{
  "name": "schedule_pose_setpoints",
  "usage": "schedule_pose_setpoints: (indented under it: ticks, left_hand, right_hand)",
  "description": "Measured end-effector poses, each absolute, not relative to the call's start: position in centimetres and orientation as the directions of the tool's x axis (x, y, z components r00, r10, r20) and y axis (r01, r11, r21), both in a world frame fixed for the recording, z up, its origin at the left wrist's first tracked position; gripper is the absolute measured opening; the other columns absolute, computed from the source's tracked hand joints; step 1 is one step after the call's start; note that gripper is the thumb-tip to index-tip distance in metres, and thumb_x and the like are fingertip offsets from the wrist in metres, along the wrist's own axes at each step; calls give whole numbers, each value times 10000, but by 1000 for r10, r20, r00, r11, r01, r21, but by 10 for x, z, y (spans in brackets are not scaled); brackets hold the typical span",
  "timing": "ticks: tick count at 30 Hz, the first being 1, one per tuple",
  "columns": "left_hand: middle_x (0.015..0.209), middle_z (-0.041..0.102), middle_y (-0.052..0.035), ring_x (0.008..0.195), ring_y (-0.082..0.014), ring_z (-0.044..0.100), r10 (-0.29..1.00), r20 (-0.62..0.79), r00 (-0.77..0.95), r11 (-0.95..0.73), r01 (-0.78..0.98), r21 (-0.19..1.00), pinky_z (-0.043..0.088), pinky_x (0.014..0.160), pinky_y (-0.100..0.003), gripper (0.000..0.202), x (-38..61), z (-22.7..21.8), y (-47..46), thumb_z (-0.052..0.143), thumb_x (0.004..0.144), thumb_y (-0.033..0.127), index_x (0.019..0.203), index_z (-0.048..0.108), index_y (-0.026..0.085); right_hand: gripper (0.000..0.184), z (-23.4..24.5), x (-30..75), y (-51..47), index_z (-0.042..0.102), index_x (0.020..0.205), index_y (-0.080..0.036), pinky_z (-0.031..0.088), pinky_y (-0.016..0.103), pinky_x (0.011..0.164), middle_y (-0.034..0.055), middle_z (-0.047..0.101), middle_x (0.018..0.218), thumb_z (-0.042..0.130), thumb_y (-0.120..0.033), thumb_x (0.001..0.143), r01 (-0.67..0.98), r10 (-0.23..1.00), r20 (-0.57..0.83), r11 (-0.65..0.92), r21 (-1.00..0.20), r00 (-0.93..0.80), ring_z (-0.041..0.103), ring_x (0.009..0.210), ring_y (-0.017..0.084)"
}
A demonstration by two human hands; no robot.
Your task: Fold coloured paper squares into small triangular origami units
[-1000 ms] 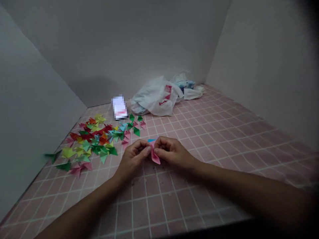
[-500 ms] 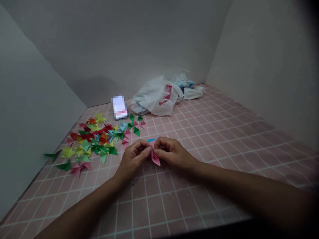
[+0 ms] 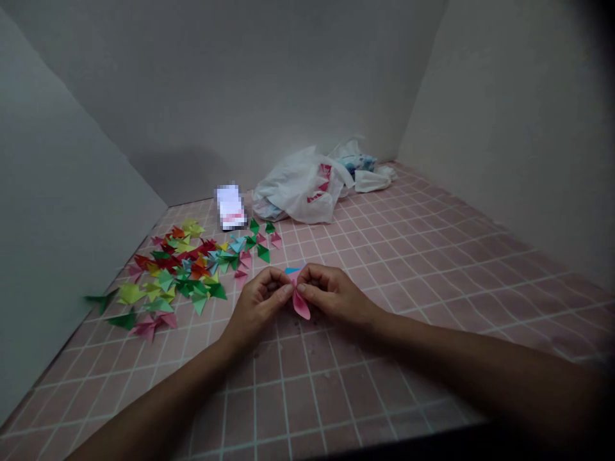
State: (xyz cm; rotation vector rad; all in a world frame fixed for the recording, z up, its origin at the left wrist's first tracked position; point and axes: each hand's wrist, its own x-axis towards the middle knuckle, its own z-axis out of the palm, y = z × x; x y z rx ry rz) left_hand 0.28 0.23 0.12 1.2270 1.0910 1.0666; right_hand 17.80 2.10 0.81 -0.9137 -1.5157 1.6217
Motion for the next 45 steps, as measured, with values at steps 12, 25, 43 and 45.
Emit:
schedule_pose_setpoints:
  ticks: [12,25,43,45]
  left_hand:
    - [765,647,-2,689,-133,633,981,-89,175,111,-117,987,522,668,-258,240,3,2,0,758,785,345,859,612,170]
    - [731,643,1,649,-117,604,974,-99,205,130,-145,981,512,641,-240,240,4,3,0,741,802,367,848,642,154]
    - [684,575,17,638,-122,539,985,-42,169,28,84,996,433,604,-229,204,4,4,1,715,775,353,763,632,167]
    - [677,571,20,632,-116,534,985,-34,167,21,80,997,424,598,-222,199,3,3,2,718,776,346,761,636,165]
  right_hand:
    - [223,-4,179,25,530,802,-180,331,214,452,-56,508,575,612,-378,865,-176,818,-44,-176,-968,-574,442,459,75]
    - [197,3,177,23,536,776,-183,322,220,484,-47,509,591,610,-353,844,-125,839,-29,-116,-985,-544,437,512,89]
    - [129,6,178,23,564,731,-179,376,257,599,-8,554,681,572,-259,833,40,866,68,101,-994,-495,487,642,122]
    - [119,5,178,23,569,735,-177,369,249,580,-11,555,674,587,-253,824,31,868,51,76,-997,-494,483,622,114]
